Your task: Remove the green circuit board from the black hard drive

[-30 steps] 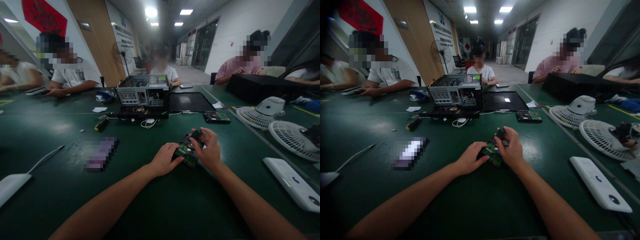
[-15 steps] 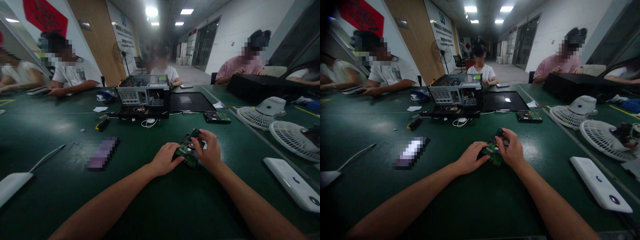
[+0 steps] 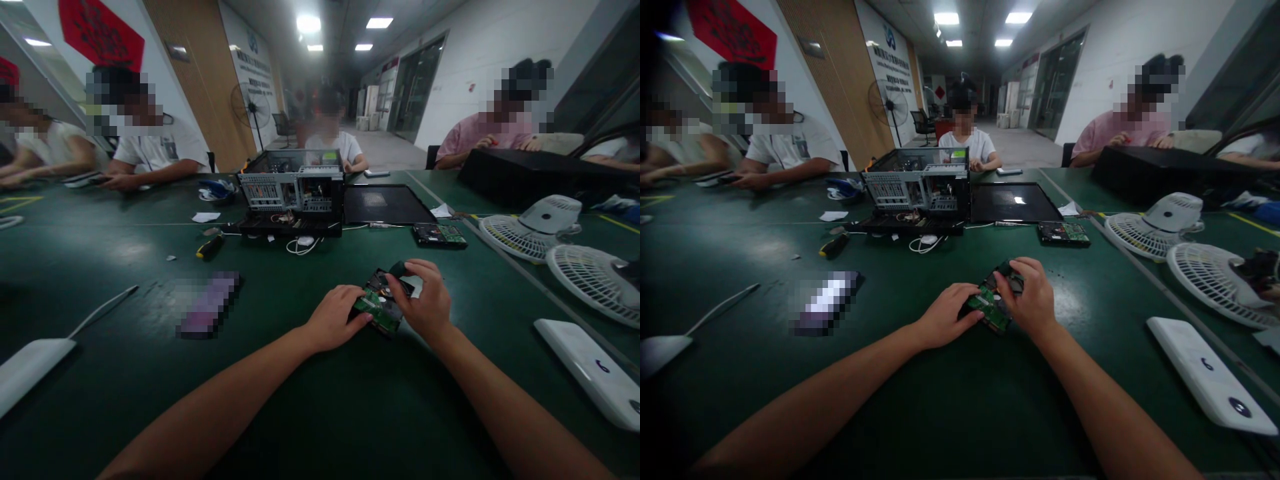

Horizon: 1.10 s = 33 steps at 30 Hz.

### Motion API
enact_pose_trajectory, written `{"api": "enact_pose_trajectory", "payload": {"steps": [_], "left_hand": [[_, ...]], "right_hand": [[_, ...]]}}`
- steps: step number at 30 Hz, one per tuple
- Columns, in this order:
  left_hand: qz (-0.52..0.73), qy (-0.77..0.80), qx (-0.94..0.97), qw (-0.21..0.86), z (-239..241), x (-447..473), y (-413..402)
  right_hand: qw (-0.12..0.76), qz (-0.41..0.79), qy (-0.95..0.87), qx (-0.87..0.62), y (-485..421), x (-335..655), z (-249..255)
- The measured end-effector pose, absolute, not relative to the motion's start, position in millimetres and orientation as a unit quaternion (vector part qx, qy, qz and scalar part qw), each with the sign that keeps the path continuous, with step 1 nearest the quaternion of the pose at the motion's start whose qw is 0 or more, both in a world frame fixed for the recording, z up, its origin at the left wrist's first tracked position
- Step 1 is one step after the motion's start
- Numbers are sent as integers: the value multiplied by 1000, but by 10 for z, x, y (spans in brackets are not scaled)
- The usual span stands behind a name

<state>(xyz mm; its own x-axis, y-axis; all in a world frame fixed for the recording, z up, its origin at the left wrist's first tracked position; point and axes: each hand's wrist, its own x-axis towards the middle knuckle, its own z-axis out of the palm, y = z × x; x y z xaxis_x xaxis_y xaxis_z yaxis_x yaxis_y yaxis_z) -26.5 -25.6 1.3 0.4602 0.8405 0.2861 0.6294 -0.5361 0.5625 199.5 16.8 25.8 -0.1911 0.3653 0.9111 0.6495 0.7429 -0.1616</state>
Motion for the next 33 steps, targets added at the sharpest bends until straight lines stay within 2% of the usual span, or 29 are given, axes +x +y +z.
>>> {"api": "enact_pose_trajectory", "payload": {"steps": [6,12,20,26,33], "left_hand": [[272,440,832,199,51,-269,-272],[270,444,830,202,52,-268,-267],[280,445,829,193,23,-259,-273],[273,450,826,203,37,-269,-272],[282,448,825,197,49,-253,-279]], "right_hand": [[540,-57,-775,-322,147,1964,294],[529,-114,-766,-348,103,1970,333],[518,-105,-768,-361,63,1964,387],[546,-108,-742,-374,92,1969,393],[559,-36,-760,-330,83,1953,354]]}}
